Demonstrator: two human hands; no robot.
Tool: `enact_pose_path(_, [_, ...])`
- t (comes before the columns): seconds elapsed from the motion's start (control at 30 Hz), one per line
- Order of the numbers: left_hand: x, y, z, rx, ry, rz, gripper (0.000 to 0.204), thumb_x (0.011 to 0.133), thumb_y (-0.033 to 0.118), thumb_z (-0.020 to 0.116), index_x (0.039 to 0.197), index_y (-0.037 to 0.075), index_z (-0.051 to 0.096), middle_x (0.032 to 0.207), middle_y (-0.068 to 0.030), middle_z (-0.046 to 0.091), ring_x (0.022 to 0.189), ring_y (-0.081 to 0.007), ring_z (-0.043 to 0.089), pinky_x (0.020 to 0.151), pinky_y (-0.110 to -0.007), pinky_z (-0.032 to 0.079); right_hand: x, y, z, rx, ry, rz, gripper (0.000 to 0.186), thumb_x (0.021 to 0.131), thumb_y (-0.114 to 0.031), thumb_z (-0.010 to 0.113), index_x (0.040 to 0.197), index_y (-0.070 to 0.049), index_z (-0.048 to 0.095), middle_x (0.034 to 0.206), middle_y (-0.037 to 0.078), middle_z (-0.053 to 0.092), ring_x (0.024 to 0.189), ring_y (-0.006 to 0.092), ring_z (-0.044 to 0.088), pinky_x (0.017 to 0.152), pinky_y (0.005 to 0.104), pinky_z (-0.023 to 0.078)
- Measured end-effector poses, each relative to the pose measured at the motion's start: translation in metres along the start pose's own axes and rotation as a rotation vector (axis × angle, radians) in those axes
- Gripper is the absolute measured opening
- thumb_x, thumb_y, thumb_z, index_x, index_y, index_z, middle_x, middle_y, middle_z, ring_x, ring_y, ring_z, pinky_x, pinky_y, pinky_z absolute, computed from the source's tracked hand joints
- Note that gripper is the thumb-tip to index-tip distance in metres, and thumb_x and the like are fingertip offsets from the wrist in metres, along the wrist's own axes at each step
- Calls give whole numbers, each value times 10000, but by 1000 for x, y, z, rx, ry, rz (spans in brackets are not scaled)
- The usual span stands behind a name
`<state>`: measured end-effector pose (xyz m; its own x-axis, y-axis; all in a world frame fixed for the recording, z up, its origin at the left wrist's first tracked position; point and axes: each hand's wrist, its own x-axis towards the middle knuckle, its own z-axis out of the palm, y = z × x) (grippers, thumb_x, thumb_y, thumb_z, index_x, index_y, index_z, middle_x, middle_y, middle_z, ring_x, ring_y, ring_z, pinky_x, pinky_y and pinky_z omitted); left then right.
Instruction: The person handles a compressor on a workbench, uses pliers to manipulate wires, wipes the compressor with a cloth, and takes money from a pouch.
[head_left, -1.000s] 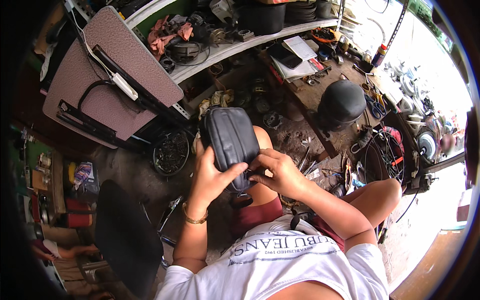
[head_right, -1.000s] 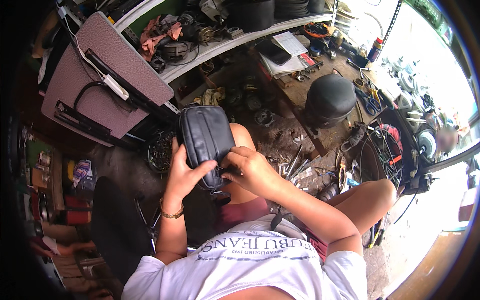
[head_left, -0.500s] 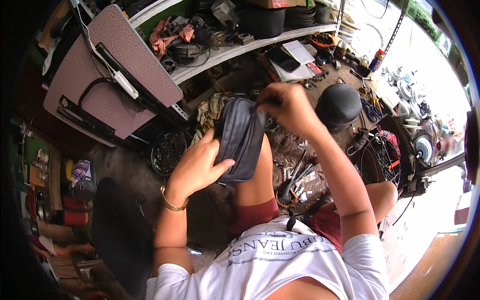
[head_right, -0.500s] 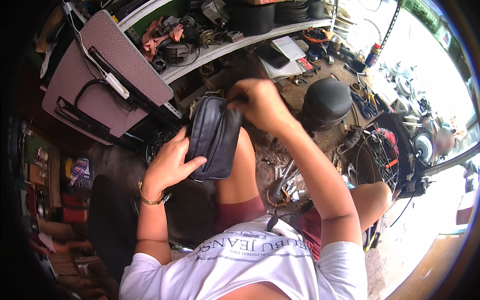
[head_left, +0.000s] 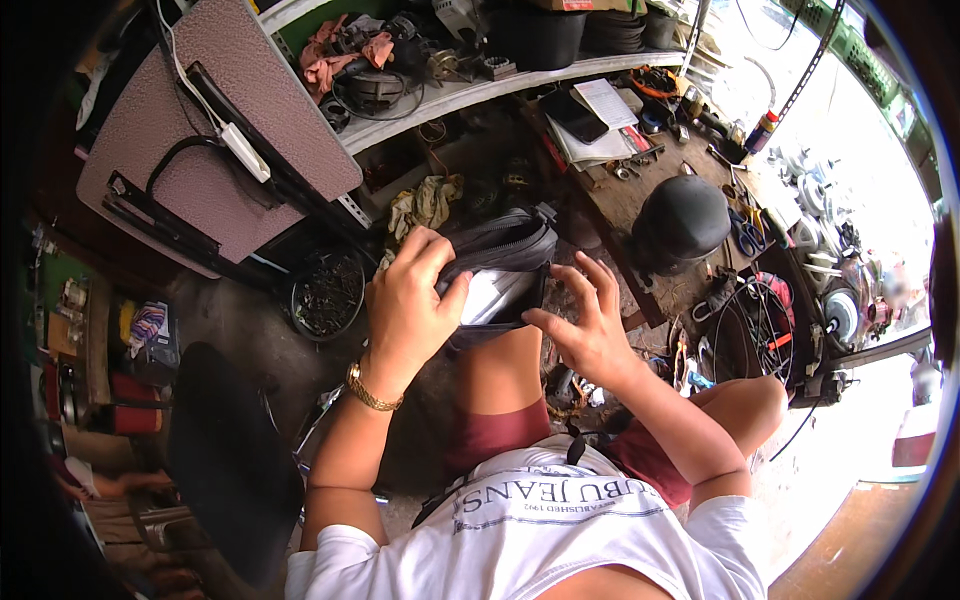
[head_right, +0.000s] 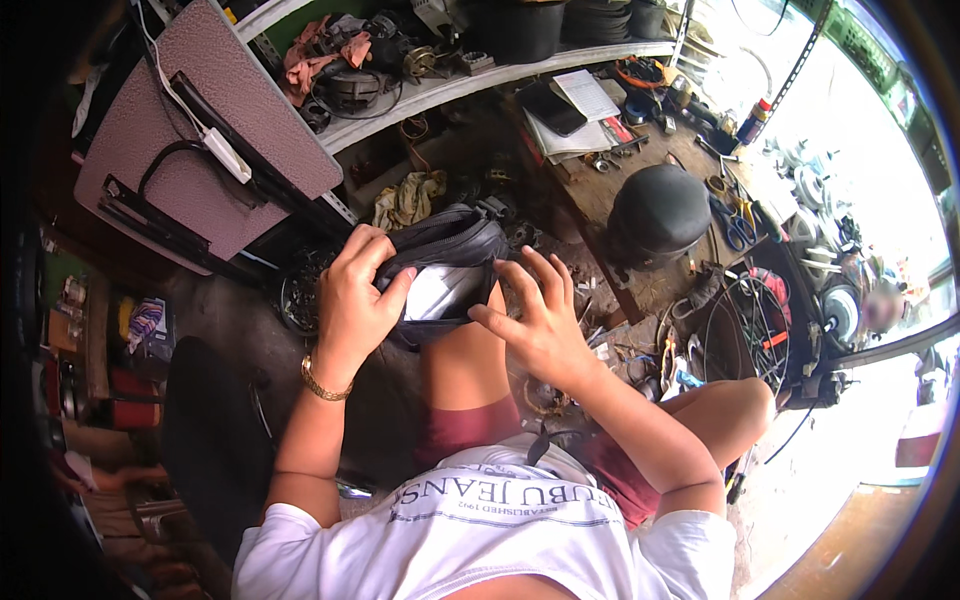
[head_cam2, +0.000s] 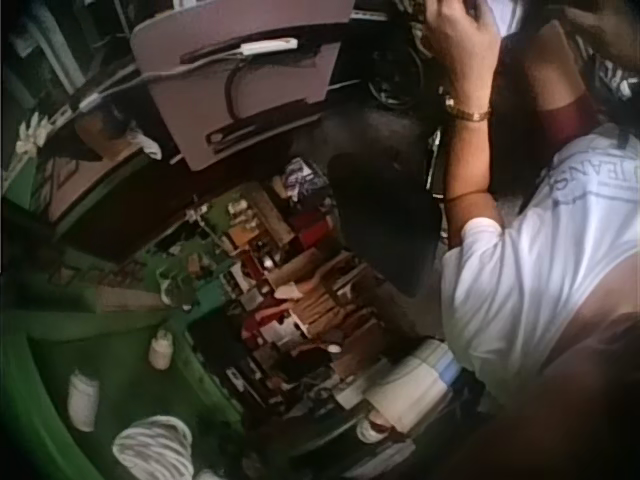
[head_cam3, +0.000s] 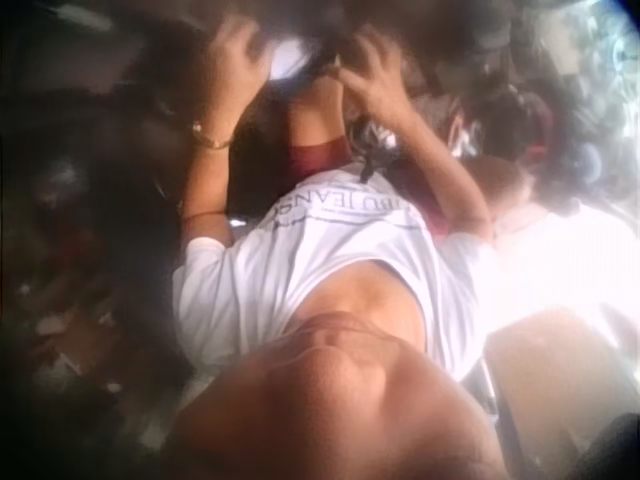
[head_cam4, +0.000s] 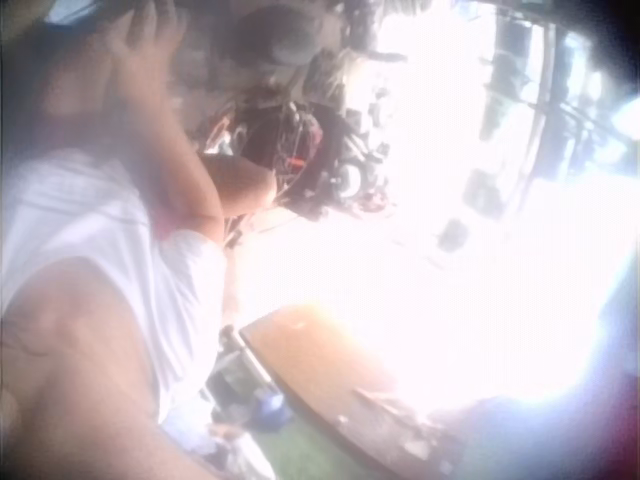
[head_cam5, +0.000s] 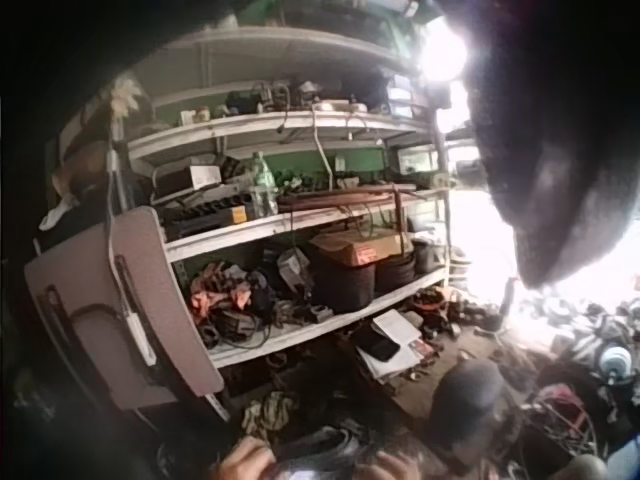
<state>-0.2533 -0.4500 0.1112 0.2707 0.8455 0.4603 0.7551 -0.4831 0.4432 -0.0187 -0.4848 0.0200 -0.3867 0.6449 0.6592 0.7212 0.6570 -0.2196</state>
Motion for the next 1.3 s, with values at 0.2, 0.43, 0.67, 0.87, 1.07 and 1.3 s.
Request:
enact_pose_path(0.2, [0, 3, 5, 86, -83, -47, 224, 870, 228, 703, 964, 26, 683, 1113, -129, 655, 852, -372, 678, 706, -438, 540, -7, -6, 7, -5, 52, 101, 437, 685, -92, 742, 1077, -275, 682, 1371, 158, 459, 1316, 447, 390, 1054, 628, 361])
enact_pose_path(0.43, [0, 8, 4, 52, -206, -45, 314, 935, 291, 639, 921, -19, 680, 1192, -175, 635, 883, -404, 669, 753, -464, 536, 25, -23, -4, 71, 56, 278, 207, 763, -317, 795, 923, -192, 759, 1480, 176, 400, 1387, 475, 291, 1083, 661, 245])
enact_pose_path(0.67, [2, 8, 3, -65, -171, -76, 345, 949, 306, 619, 873, -29, 652, 1134, -185, 629, 859, -407, 652, 702, -454, 522, 42, -23, 10, 355, 73, 320, 219, 696, -229, 842, 849, -130, 721, 1512, 222, 359, 1392, 503, 268, 1120, 646, 247])
enact_pose_path(0.87, [2, 6, 6, -113, -127, -22, 345, 944, 293, 630, 835, -33, 613, 1127, -187, 622, 823, -405, 639, 669, -447, 509, 9, -10, 13, 617, 267, 239, 184, 695, -116, 818, 816, -151, 684, 1453, 219, 426, 1382, 457, 318, 1144, 570, 266])
enact_pose_path(1.07, [2, 13, 10, -126, -189, -10, 311, 935, 272, 646, 842, -23, 617, 1127, -191, 619, 814, -399, 647, 660, -438, 512, 27, -22, 1, 371, 179, 159, 193, 749, -160, 807, 914, -129, 711, 1455, 204, 429, 1389, 455, 310, 1125, 570, 282])
enact_pose_path(1.3, [-6, 13, 4, -125, -100, 26, 256, 876, 148, 690, 1027, -32, 591, 1147, -182, 579, 977, -396, 620, 805, -416, 514, 34, 7, -19, 1322, 667, 526, 90, 957, -95, 633, 929, -26, 582, 1078, 115, 657, 991, 172, 610, 836, 308, 492])
